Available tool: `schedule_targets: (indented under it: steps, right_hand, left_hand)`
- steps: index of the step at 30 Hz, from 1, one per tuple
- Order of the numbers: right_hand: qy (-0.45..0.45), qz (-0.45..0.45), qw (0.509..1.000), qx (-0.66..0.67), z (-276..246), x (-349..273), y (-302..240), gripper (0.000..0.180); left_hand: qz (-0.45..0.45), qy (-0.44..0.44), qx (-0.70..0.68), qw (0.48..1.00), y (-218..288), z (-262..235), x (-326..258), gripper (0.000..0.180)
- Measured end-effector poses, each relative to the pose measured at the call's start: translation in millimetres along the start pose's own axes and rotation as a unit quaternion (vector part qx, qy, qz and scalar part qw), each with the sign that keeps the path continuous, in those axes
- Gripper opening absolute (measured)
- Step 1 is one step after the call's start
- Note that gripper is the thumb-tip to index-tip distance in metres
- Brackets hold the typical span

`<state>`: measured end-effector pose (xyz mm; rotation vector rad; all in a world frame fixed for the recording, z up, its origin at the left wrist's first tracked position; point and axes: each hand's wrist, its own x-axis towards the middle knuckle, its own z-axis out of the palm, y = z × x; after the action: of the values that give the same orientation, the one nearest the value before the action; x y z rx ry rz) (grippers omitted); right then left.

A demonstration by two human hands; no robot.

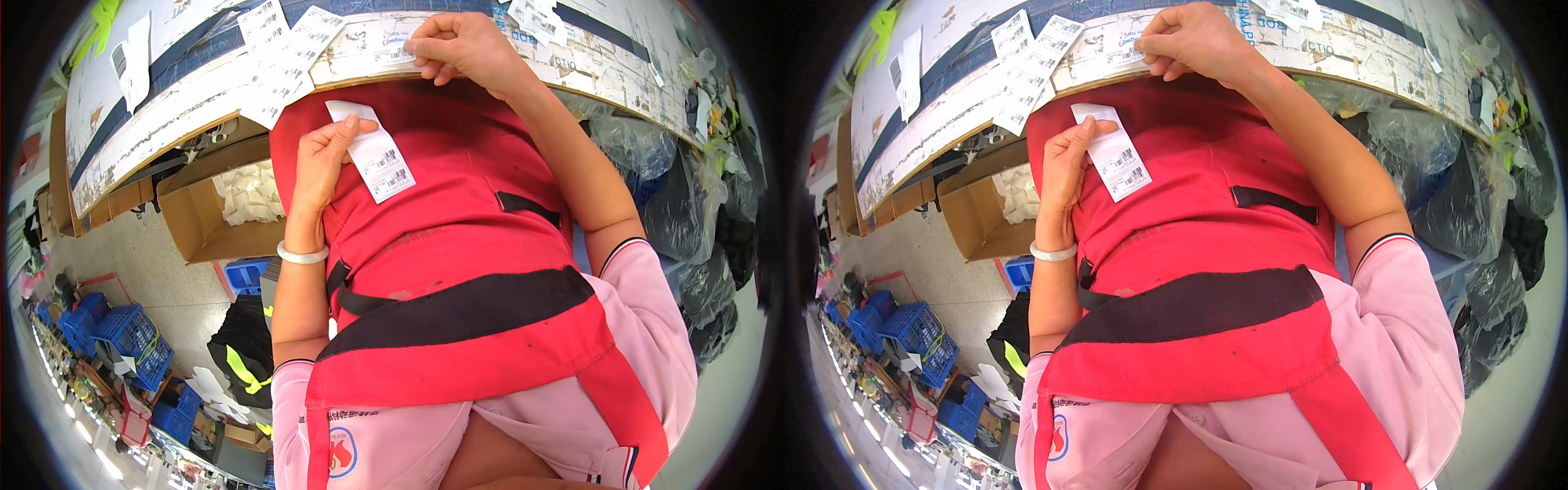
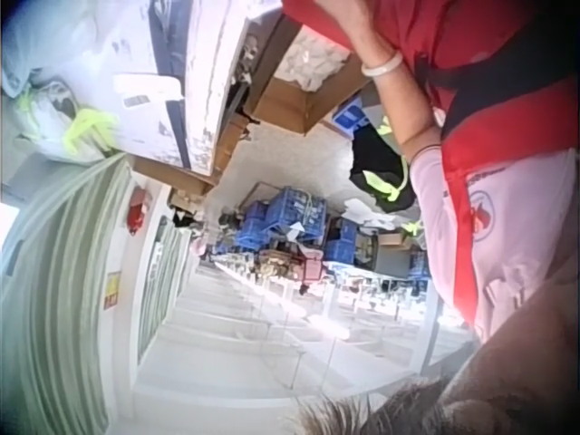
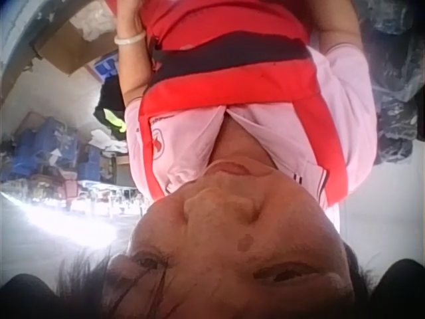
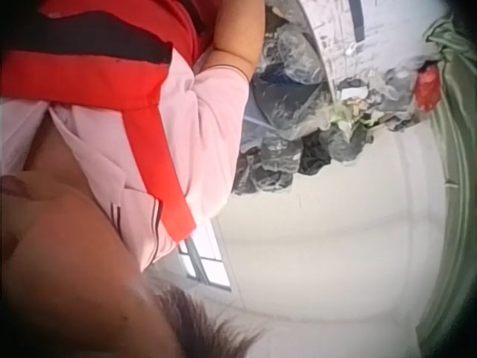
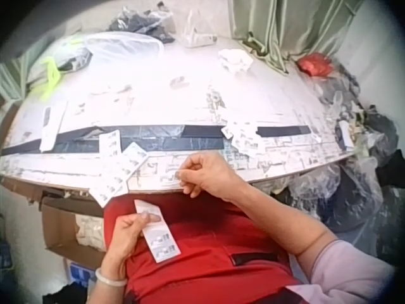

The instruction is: Manually applying printed adhesive labels to a base material or component on a production line workbench.

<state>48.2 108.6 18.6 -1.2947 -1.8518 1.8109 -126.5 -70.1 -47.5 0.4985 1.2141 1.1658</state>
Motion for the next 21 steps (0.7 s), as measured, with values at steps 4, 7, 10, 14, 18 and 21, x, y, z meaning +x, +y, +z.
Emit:
schedule_targets:
  steps: [4, 7, 10, 14, 18, 21]
  right_hand:
    - [-0.004, -0.003, 1.000, -0.006, 0.1, 0.4, 0.1, 0.021]
    - [-0.003, 0.002, 1.000, -0.008, 0.8, 0.3, -1.0, 0.021]
    - [-0.003, 0.000, 1.000, -0.014, 1.3, 0.2, -1.7, 0.020]
    - [-0.002, -0.006, 1.000, -0.016, 1.7, 0.2, -1.5, 0.020]
    - [-0.006, -0.016, 1.000, -0.008, 2.1, 0.9, 1.1, 0.021]
    - [0.006, -0.023, 0.999, -0.033, 4.8, -1.1, -4.0, 0.021]
  left_hand:
    - [0.003, 0.002, 0.006, 1.000, -1.1, -0.8, 0.1, 0.034]
    - [0.004, 0.005, 0.008, 1.000, -1.1, 0.2, 0.1, 0.033]
    - [0.005, 0.008, 0.009, 1.000, -3.0, -1.3, 0.6, 0.033]
    - [0.005, 0.007, 0.016, 1.000, -4.4, -3.0, 1.7, 0.032]
    - [0.005, 0.008, 0.008, 1.000, -1.6, 0.4, 0.1, 0.032]
    - [0.003, 0.009, 0.001, 1.000, -1.4, 0.2, -0.5, 0.033]
